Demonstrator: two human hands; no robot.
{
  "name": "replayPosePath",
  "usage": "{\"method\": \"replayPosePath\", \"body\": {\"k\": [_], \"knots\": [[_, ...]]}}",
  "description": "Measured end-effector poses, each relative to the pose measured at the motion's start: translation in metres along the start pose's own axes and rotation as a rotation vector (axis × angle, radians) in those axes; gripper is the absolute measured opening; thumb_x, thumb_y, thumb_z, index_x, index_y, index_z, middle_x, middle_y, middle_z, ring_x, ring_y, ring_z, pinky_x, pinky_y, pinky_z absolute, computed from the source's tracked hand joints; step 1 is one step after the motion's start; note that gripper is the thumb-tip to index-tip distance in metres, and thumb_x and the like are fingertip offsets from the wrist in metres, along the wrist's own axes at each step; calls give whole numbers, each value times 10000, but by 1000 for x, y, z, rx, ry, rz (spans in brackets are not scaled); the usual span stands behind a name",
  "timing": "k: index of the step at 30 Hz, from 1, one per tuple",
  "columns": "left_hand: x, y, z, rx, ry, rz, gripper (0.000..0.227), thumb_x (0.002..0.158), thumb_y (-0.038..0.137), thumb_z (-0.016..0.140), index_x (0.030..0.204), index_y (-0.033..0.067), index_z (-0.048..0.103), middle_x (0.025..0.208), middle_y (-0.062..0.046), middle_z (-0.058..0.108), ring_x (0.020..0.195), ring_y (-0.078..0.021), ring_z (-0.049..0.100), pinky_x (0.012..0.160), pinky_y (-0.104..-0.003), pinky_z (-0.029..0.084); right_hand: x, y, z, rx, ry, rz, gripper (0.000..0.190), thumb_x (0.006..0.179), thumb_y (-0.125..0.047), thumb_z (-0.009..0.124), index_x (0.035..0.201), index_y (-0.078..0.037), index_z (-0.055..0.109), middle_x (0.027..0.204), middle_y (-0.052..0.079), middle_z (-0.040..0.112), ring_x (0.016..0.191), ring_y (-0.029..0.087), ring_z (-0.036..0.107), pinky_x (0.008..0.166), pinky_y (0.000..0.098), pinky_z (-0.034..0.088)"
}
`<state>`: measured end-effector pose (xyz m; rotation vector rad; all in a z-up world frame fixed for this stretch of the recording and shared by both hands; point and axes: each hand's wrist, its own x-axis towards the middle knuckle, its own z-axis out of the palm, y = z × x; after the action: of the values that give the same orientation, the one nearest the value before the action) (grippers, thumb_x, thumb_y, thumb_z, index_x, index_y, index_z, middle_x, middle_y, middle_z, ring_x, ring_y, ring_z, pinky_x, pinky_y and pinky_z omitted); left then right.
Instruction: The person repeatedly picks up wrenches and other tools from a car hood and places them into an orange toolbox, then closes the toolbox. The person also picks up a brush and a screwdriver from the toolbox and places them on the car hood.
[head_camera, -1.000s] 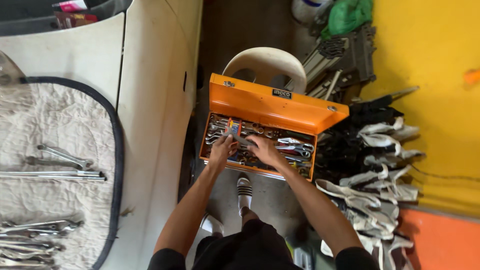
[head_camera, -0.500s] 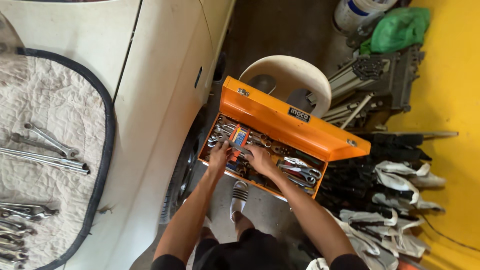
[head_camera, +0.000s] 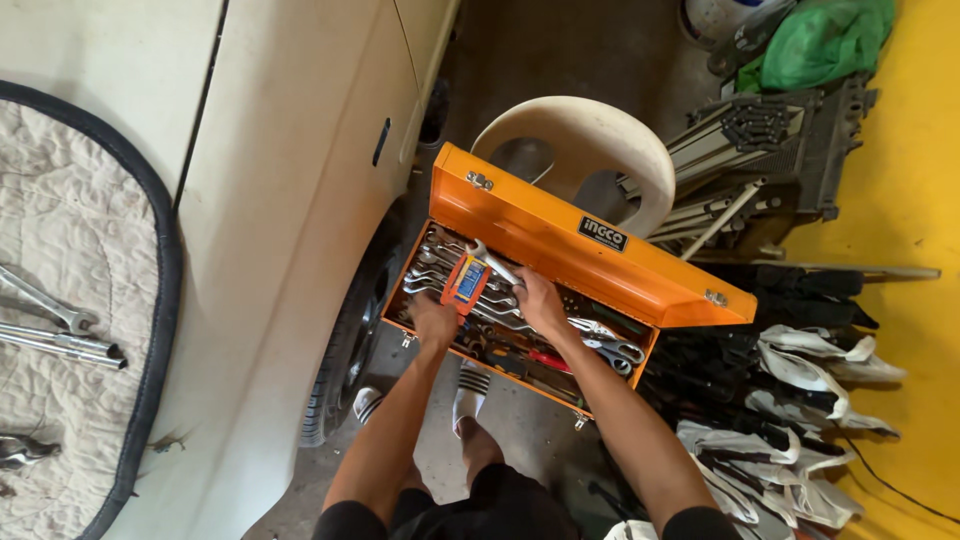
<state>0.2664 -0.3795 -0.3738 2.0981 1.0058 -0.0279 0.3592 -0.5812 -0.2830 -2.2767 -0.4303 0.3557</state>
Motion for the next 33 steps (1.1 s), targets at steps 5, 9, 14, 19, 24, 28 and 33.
{"method": "replayPosePath", "body": {"k": [5, 9, 14, 19, 24, 28, 33], "knots": [[3, -17, 5, -115, 21, -287, 644, 810, 190, 749, 1318, -88, 467, 1107, -331, 614, 979, -455, 636, 864, -491, 519, 9, -21, 5, -47, 0, 16, 248, 972, -77, 606, 1216, -34, 588, 998, 244, 637, 947, 439, 635, 807, 519, 475], [4, -14, 2, -432, -151, -502, 702, 734, 93, 710, 1387, -9, 474, 966, -186, 705, 826, -303, 676, 684, -427, 531, 35, -36, 11, -131, -100, 74, 280, 1004, -111, 559, 1276, -59, 595, 952, 289, 638, 948, 462, 622, 835, 532, 468], [1, -18, 9, -690, -235, -469, 587, 836, 92, 700, 1396, 27, 538, 901, -94, 719, 700, -177, 657, 534, -314, 503, 60, -28, 28, -98, -265, 235, 323, 1036, -198, 512, 1324, -65, 569, 1111, 286, 682, 1055, 467, 641, 889, 531, 475], [0, -11, 25, -757, -249, -475, 549, 918, 71, 676, 1438, 39, 503, 939, -126, 724, 656, -200, 610, 520, -324, 451, 60, -10, 42, -29, -143, 146, 323, 1027, -204, 538, 1313, -61, 585, 1150, 283, 684, 1095, 466, 640, 909, 515, 490], [-14, 9, 27, -900, -145, -404, 510, 912, 61, 673, 1396, 34, 516, 1051, -85, 705, 732, -130, 654, 566, -290, 540, 59, -17, 33, 15, -89, 127, 256, 1033, -187, 528, 1246, -60, 590, 1046, 260, 684, 1013, 427, 668, 864, 503, 502], [-33, 24, 25, -1006, -128, -384, 552, 908, 44, 657, 1419, 64, 450, 1047, -88, 685, 721, -151, 635, 566, -296, 530, 48, -32, 12, 46, -46, 56, 162, 1019, -135, 549, 1146, -37, 568, 999, 218, 644, 962, 393, 655, 850, 495, 491], [-73, 32, 48, -925, -120, -244, 486, 947, 33, 672, 1398, 39, 492, 985, -80, 684, 679, -137, 604, 549, -297, 515, 14, -27, -19, 21, 138, -123, 166, 957, -77, 599, 1112, -24, 571, 1044, 209, 635, 1009, 424, 622, 863, 482, 495]]}}
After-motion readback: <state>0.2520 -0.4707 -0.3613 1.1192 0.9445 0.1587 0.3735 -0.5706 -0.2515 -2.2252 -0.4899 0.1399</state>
